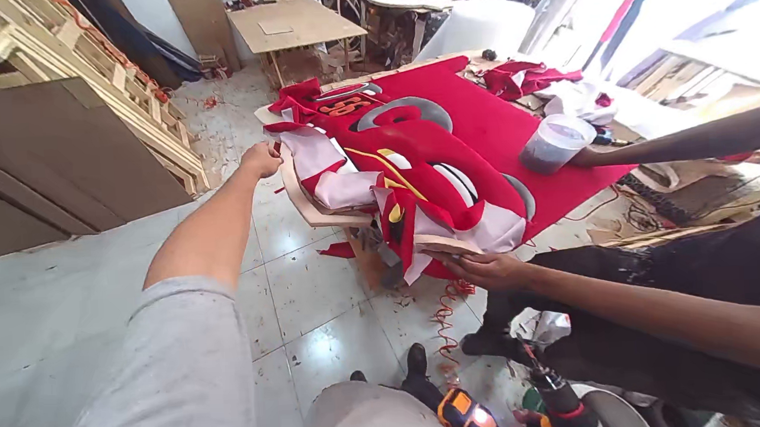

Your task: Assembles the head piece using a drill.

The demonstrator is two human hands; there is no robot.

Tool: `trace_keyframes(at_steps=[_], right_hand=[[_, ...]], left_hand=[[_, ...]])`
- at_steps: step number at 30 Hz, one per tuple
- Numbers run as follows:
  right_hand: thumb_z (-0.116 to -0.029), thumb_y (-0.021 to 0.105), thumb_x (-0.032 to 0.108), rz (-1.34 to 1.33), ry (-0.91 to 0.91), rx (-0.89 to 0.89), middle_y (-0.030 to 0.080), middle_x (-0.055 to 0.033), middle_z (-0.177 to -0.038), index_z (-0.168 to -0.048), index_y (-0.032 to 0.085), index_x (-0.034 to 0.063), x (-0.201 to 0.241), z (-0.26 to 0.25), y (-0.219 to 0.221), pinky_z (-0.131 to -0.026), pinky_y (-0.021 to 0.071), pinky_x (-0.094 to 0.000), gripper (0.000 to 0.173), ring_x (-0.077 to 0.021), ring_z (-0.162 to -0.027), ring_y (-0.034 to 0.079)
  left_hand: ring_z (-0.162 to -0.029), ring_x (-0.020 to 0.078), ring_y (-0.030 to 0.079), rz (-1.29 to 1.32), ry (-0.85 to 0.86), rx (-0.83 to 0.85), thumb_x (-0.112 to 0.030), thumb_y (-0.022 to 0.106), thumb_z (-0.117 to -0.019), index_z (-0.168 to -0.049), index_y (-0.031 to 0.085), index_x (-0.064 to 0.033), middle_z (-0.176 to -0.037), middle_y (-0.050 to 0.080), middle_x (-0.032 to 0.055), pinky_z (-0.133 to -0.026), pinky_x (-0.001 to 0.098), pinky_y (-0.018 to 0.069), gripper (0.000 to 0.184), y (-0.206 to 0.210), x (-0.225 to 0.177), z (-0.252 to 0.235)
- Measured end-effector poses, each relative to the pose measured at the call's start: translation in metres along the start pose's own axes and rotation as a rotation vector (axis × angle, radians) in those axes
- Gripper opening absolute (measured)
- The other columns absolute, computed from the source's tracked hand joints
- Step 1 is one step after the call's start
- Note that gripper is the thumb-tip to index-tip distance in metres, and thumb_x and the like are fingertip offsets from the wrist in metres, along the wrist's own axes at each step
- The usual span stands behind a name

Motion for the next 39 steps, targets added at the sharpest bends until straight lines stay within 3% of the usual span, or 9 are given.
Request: trace_keyframes(at_steps=[2,5,7,11,13,15,18,25,39], right_hand=[[-0.0808,0.054,0.005,-0.018,0.054,-0.185,0.075,0.0015,-0.08,-0.089,0.069,0.009,0.005,0.004,0.012,-0.07,0.0574,-0.0175,0.017,-0.005,-0.073,0.072],[-0.0971,0.063,0.021,-0.065,-0.087,0.228,0.074,-0.0044,-0.114,-0.127,0.068,0.0115,-0.039,0.0,-0.037,-0.084,0.0594,-0.0281,0.032,-0.012,-0.093,0.072],[-0.0957,0.067,0.027,-0.03,-0.082,0.274,0.074,-0.0019,-0.115,-0.129,0.068,0.0156,-0.05,-0.002,-0.044,-0.085,0.0592,-0.0282,0.036,-0.0106,-0.093,0.072],[-0.0936,0.07,0.026,0.026,-0.083,0.196,0.076,-0.0008,-0.108,-0.121,0.073,0.0158,-0.046,0.014,-0.046,-0.084,0.059,-0.0268,0.029,-0.009,-0.091,0.072],[-0.0944,0.072,0.027,0.074,-0.07,0.17,0.076,0.0012,-0.105,-0.121,0.073,0.0182,-0.048,0.023,-0.051,-0.085,0.0585,-0.0257,0.028,-0.0069,-0.09,0.071],[-0.0943,0.072,0.032,0.091,0.007,0.139,0.077,0.0063,-0.102,-0.119,0.076,0.0247,-0.049,0.032,-0.05,-0.087,0.0576,-0.0227,0.026,-0.0027,-0.09,0.071],[-0.0916,0.074,0.027,0.07,-0.063,0.122,0.077,-0.0013,-0.107,-0.122,0.075,0.0214,-0.044,0.017,-0.052,-0.081,0.0598,-0.0269,0.031,-0.0088,-0.086,0.071],[-0.0894,0.075,0.021,0.109,-0.105,0.163,0.075,-0.0118,-0.113,-0.12,0.073,0.0143,-0.038,-0.021,-0.022,-0.071,0.0615,-0.0314,0.032,-0.0164,-0.079,0.073],[-0.0847,0.079,0.011,0.051,-0.086,0.094,0.076,-0.0171,-0.103,-0.114,0.072,0.0059,-0.048,-0.035,0.018,-0.072,0.064,-0.0389,0.031,-0.0237,-0.078,0.075]], left_hand=[[-0.137,0.0442,0.05,-0.012,0.077,0.028,-0.024,0.063,-0.1,-0.119,0.07,0.0004,-0.151,0.049,0.0246,-0.111,0.0683,0.0378,0.032,0.011,-0.021,0.0],[-0.142,0.0424,0.045,-0.013,0.209,0.025,-0.025,0.062,-0.1,-0.118,0.073,-0.002,-0.16,0.037,0.0239,-0.114,0.0648,0.0364,0.031,0.027,-0.07,-0.002],[-0.145,0.0408,0.041,0.008,0.204,0.006,-0.026,0.063,-0.0991,-0.119,0.073,-0.0046,-0.164,0.031,0.0223,-0.116,0.0634,0.0355,0.031,0.02,-0.086,-0.008],[-0.116,0.0473,0.062,0.221,0.127,-0.05,-0.024,0.054,-0.1056,-0.137,0.056,0.0058,-0.133,0.058,0.0347,-0.095,0.0614,0.0509,0.043,-0.031,-0.036,0.018],[-0.134,0.0451,0.05,0.358,-0.193,0.052,-0.012,0.044,-0.1093,-0.153,0.038,0.0045,-0.151,0.043,0.0333,-0.11,0.0576,0.0396,0.047,-0.067,-0.036,0.063],[-0.124,0.0288,0.059,0.498,-0.34,-0.186,-0.011,0.045,-0.1078,-0.15,0.044,-0.0016,-0.146,0.052,0.0209,-0.107,0.0438,0.0449,0.043,-0.073,-0.018,0.085],[-0.085,0.005,0.065,0.74,0.071,-0.273,-0.026,0.053,-0.1061,-0.133,0.056,-0.0042,-0.109,0.065,0.0028,-0.08,0.0277,0.0576,0.035,-0.014,-0.015,0.079],[-0.082,0.0155,0.072,1.285,0.159,0.284,-0.01,0.053,-0.1054,-0.121,0.063,0.0039,-0.097,0.075,0.0071,-0.077,0.0332,0.0623,0.023,0.206,-0.131,0.256],[-0.084,0.0168,0.073,2.011,-0.16,0.712,-0.01,0.038,-0.1106,-0.118,0.062,-0.0002,-0.102,0.074,0.0124,-0.077,0.0287,0.0623,0.027,0.26,-0.22,0.347]])
Point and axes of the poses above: each hand's wrist, its own z-axis away from the middle knuckle, its own y-axis out of the palm, x = y × z, the point moved 9 cm from there along -z, towards the middle knuckle
